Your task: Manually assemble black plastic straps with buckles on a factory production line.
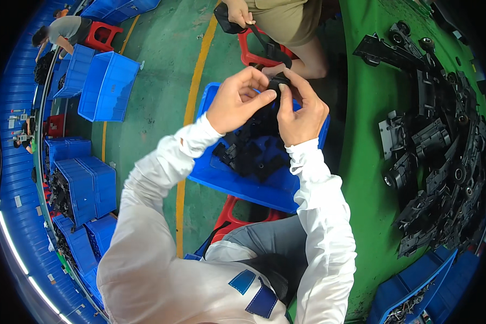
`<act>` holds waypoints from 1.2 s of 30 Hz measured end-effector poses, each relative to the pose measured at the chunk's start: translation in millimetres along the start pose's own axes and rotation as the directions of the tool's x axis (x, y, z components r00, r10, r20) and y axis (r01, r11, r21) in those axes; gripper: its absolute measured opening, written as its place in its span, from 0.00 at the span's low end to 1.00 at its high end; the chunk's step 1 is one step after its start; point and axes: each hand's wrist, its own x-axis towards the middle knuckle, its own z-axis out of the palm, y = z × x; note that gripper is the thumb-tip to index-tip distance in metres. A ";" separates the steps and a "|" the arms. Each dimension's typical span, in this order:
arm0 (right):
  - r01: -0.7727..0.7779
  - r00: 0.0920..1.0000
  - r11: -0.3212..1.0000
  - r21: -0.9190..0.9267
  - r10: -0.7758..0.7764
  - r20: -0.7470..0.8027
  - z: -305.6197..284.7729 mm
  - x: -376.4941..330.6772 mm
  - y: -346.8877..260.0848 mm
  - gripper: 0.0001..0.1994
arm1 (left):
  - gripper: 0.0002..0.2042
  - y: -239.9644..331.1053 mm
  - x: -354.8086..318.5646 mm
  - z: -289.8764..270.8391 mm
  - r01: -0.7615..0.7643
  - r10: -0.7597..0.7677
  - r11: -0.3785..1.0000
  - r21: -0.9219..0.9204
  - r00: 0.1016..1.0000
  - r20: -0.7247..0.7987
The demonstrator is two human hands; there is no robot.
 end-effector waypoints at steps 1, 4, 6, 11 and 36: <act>-0.008 1.000 1.000 0.003 0.008 0.004 1.2 -1.3 -1.6 0.12 | 0.11 -5.7 -0.4 6.8 0.000 0.000 1.000 -0.003 1.000 0.000; 0.014 1.000 1.000 0.016 -0.014 -0.005 -0.1 -2.2 -4.6 0.12 | 0.08 -6.6 4.1 27.7 -0.019 -0.051 0.934 -0.357 0.981 -0.186; -0.037 0.999 0.997 0.071 0.038 -0.010 -0.2 -2.6 -8.6 0.10 | 0.12 -7.3 2.8 28.9 0.011 -0.094 0.916 -0.400 0.978 -0.188; -0.071 0.995 0.994 0.085 0.076 -0.061 7.9 -6.6 -4.9 0.10 | 0.14 -15.8 -1.5 29.2 0.156 -0.227 0.836 -0.526 0.971 -0.072; -0.012 0.886 0.941 -0.337 -0.146 -0.439 -212.0 -284.2 -227.4 0.15 | 0.23 -60.1 92.2 52.3 -0.132 0.133 0.991 -0.033 0.990 0.037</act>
